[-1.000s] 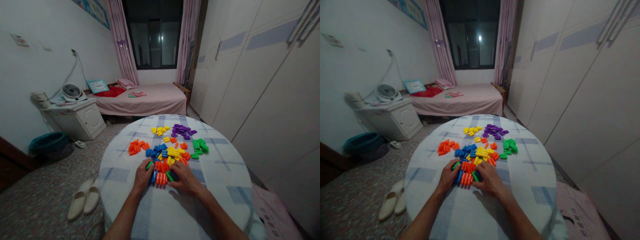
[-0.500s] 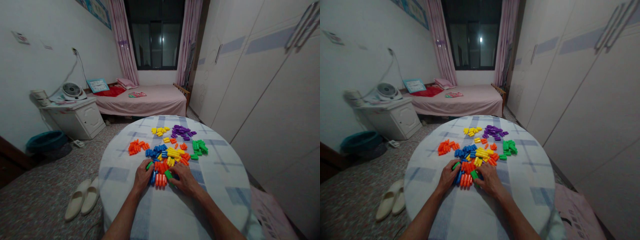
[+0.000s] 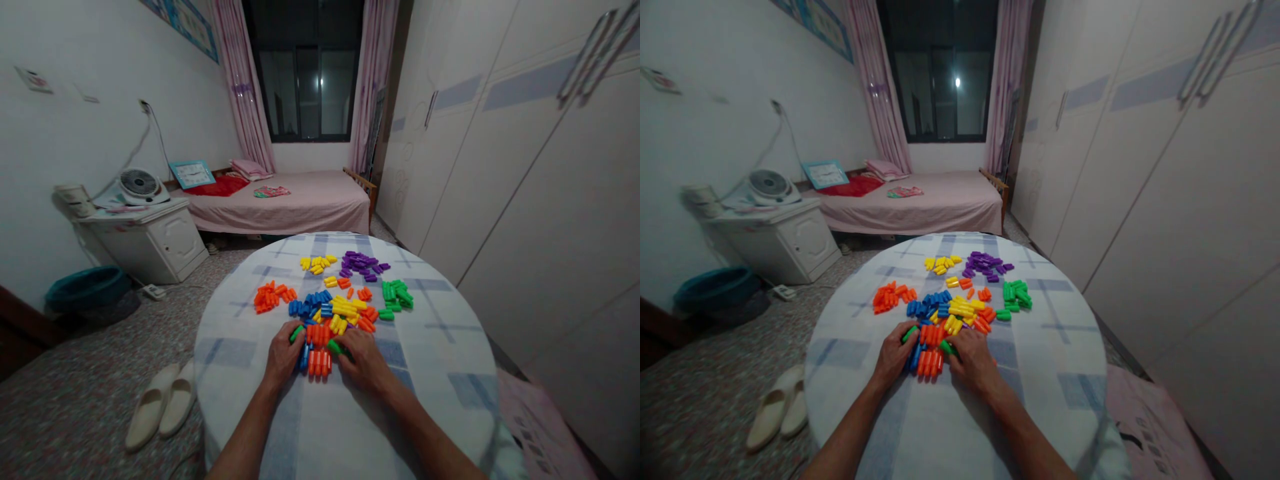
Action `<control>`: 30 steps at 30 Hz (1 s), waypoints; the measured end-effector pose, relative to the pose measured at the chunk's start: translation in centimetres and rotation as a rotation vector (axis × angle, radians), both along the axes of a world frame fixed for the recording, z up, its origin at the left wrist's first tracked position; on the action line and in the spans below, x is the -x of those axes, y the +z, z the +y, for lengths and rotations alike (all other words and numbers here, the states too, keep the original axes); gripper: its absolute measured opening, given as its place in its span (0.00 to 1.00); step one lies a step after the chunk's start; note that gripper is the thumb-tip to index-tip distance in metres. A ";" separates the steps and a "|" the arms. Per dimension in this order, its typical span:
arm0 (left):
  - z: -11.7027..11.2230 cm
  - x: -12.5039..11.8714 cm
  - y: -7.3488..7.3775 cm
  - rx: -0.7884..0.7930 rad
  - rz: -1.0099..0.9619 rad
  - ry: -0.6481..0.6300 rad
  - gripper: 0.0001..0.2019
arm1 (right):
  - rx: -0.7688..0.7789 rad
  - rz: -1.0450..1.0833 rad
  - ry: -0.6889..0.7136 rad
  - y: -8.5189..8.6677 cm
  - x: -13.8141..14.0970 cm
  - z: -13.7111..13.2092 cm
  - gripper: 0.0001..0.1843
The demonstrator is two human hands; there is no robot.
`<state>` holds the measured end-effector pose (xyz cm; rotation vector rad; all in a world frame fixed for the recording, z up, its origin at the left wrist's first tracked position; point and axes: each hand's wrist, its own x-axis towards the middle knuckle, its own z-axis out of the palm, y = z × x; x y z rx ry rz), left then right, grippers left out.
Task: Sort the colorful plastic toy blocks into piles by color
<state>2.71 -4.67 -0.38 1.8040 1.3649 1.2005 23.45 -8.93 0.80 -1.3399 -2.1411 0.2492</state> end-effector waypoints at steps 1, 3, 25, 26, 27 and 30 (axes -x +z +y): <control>0.0 0.0 0.0 0.000 -0.001 0.000 0.14 | -0.001 0.071 -0.026 0.2 -0.1 0.1 0.14; 0.0 0.0 0.0 0.002 0.006 0.000 0.14 | -0.005 0.211 -0.108 0.6 -0.8 0.5 0.12; -0.1 0.0 0.1 0.036 -0.029 -0.008 0.15 | -0.262 0.175 -0.743 -2.5 -9.9 3.2 0.15; -0.1 0.0 0.1 0.041 -0.051 -0.007 0.16 | -0.244 0.196 -0.700 -2.4 -9.6 3.1 0.14; -0.1 0.0 0.1 0.050 -0.078 0.000 0.17 | -0.221 0.213 -0.662 -2.4 -9.3 3.0 0.14; -0.2 0.1 -0.1 0.093 -0.175 0.049 0.21 | -0.126 0.245 -0.579 -2.7 -8.7 2.7 0.15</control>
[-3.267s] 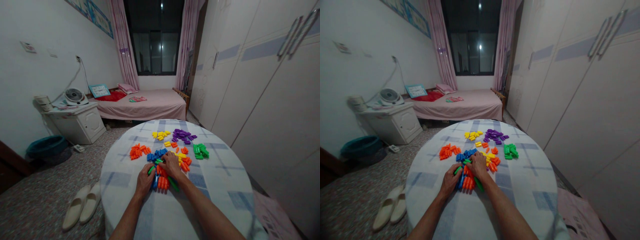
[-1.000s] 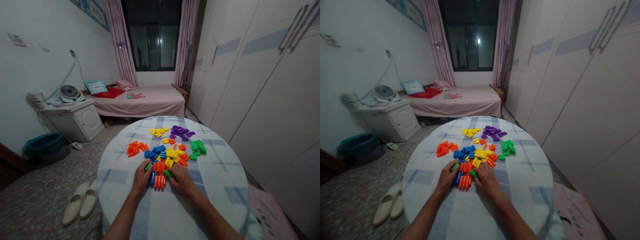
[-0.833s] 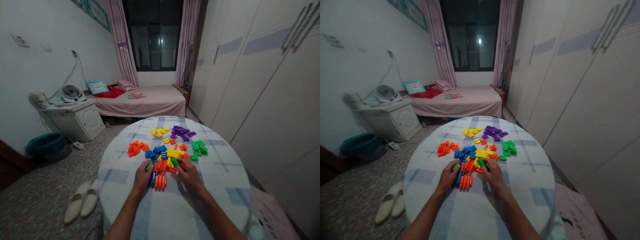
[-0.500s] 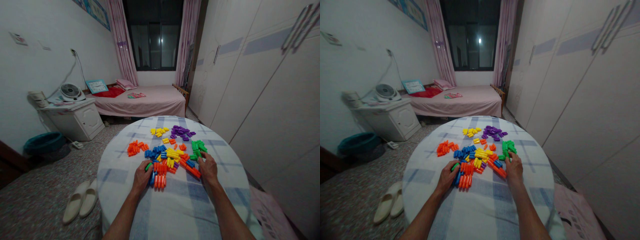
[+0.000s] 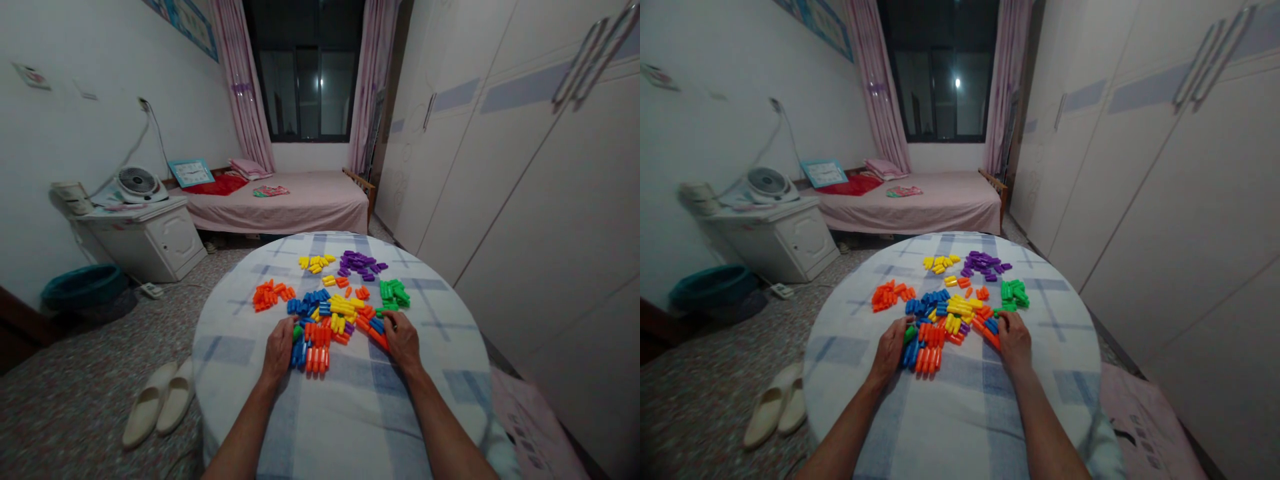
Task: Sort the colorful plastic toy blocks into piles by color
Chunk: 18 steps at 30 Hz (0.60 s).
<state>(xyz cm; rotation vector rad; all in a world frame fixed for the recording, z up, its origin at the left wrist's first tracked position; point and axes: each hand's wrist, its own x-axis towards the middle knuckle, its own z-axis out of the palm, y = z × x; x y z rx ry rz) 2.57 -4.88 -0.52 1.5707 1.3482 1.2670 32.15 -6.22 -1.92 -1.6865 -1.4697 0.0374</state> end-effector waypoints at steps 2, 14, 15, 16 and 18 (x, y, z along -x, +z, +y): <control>0.0 0.1 -0.2 0.019 -0.048 0.021 0.22 | 0.051 0.024 0.028 -0.2 0.1 0.0 0.17; 0.3 -0.1 -0.4 -0.072 0.133 -0.045 0.16 | 0.100 0.013 0.046 0.0 0.0 -0.1 0.19; 0.3 -0.1 -0.4 -0.076 0.129 -0.034 0.16 | 0.095 0.010 0.051 0.0 0.0 -0.1 0.19; 0.3 0.0 -0.4 -0.079 0.120 -0.021 0.16 | 0.090 0.009 0.055 0.0 0.0 -0.2 0.19; 0.3 0.1 -0.3 -0.080 0.090 0.001 0.16 | 0.078 0.012 0.063 0.0 0.0 -0.2 0.19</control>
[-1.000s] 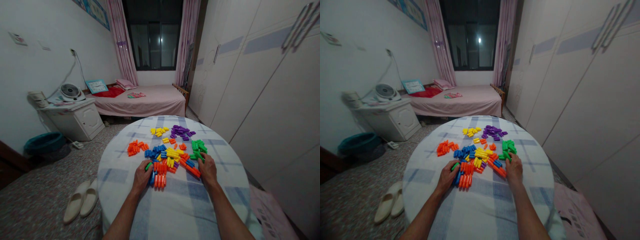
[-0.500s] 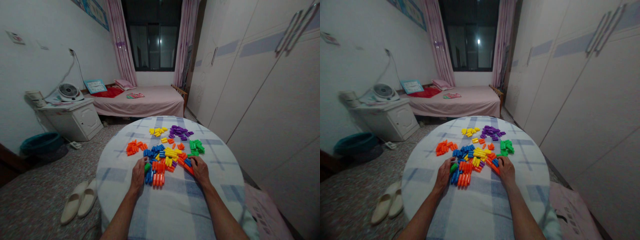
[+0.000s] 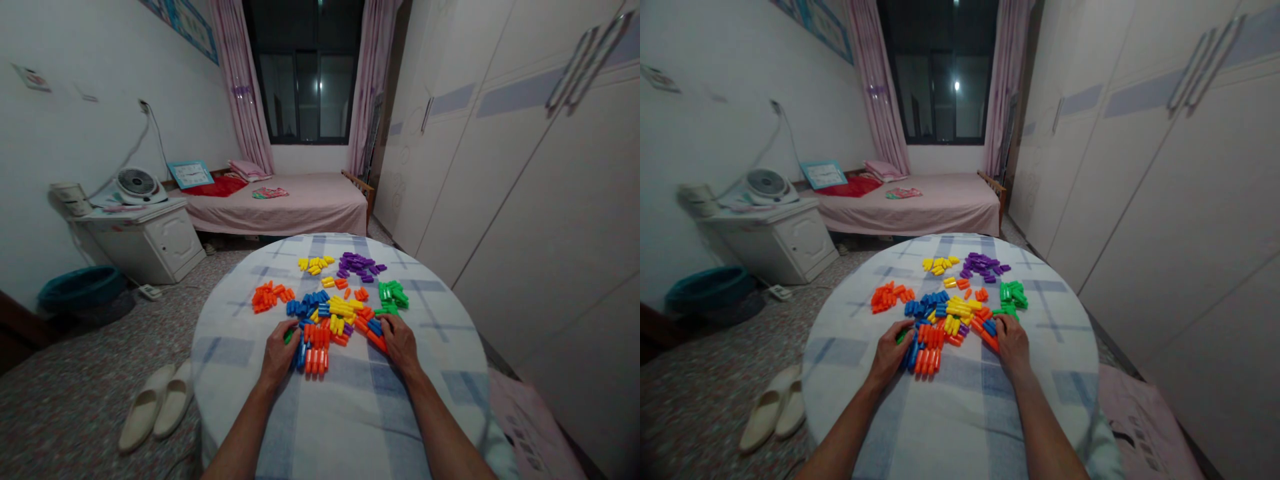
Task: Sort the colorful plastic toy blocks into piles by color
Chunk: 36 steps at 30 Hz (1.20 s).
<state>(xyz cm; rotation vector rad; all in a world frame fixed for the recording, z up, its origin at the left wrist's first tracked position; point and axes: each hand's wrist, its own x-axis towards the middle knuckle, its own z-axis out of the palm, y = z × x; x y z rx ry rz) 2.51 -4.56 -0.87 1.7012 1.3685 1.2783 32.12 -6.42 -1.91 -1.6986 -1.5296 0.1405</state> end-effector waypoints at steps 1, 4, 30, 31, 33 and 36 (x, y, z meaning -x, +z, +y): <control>0.0 0.0 0.0 0.004 -0.021 0.008 0.16 | -0.010 0.002 0.001 0.0 0.0 0.0 0.19; 0.0 0.1 0.1 0.042 -0.091 0.039 0.18 | -0.041 0.001 0.006 0.1 0.3 -0.1 0.17; -2.1 -0.6 0.8 0.084 -0.315 -0.172 0.27 | -0.183 -0.291 0.620 6.7 11.6 -2.3 0.18; -2.0 -0.6 0.5 0.075 -0.297 -0.173 0.28 | -0.178 -0.314 0.686 6.8 12.9 -2.3 0.17; -1.8 -0.4 0.2 0.053 -0.290 -0.185 0.31 | -0.178 -0.338 0.756 6.4 15.0 -2.2 0.16; -1.5 0.0 0.1 0.027 -0.343 -0.199 0.34 | -0.154 -0.361 0.730 5.1 17.1 -1.7 0.15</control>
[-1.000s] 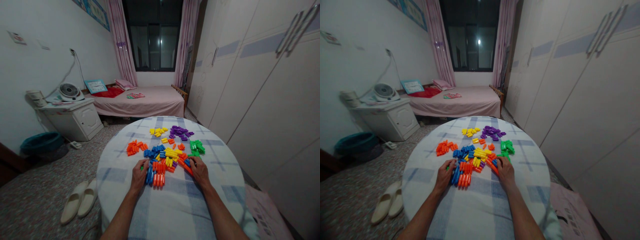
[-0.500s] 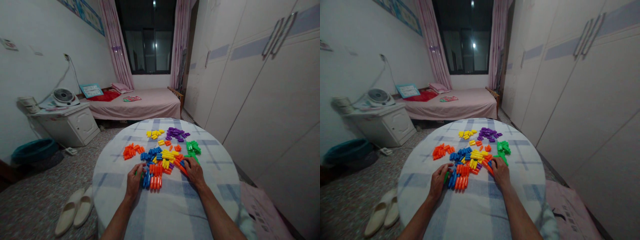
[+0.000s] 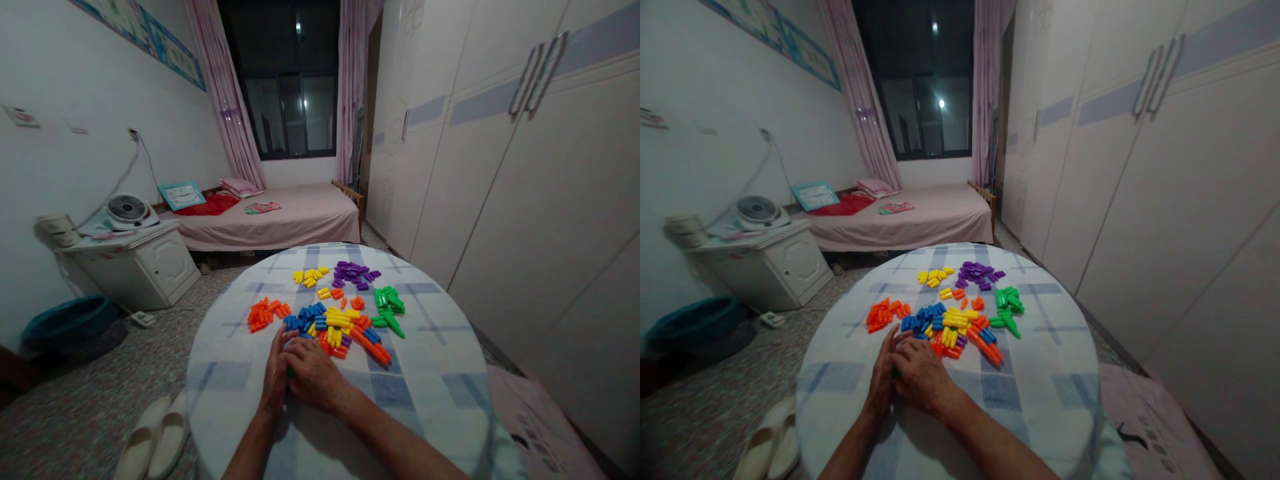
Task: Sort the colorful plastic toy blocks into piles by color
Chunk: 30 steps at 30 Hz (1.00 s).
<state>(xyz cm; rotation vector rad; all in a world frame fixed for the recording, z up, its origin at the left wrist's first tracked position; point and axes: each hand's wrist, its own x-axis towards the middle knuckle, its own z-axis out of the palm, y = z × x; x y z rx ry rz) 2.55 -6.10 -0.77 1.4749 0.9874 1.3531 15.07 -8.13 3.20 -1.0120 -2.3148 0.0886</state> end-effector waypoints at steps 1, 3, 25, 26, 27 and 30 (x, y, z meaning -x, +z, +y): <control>0.1 0.1 0.1 -0.002 -0.014 0.004 0.35 | 0.003 -0.009 -0.026 -0.4 0.4 0.1 0.13; 0.1 0.1 0.2 -0.010 -0.023 0.010 0.35 | 0.000 -0.008 -0.053 -1.0 0.8 0.3 0.10; 0.5 0.0 0.6 0.034 0.229 0.152 0.26 | -0.091 0.333 -1.068 -5.3 -19.3 2.6 0.15; 0.6 0.1 0.5 0.039 0.228 0.157 0.26 | -0.085 0.341 -1.087 -5.4 -19.3 2.5 0.15; 0.6 0.1 0.4 0.045 0.227 0.160 0.27 | -0.085 0.350 -1.103 -5.5 -19.4 2.5 0.15; 0.7 0.2 0.3 0.058 0.227 0.166 0.28 | -0.094 0.390 -1.128 -5.7 -19.7 2.7 0.17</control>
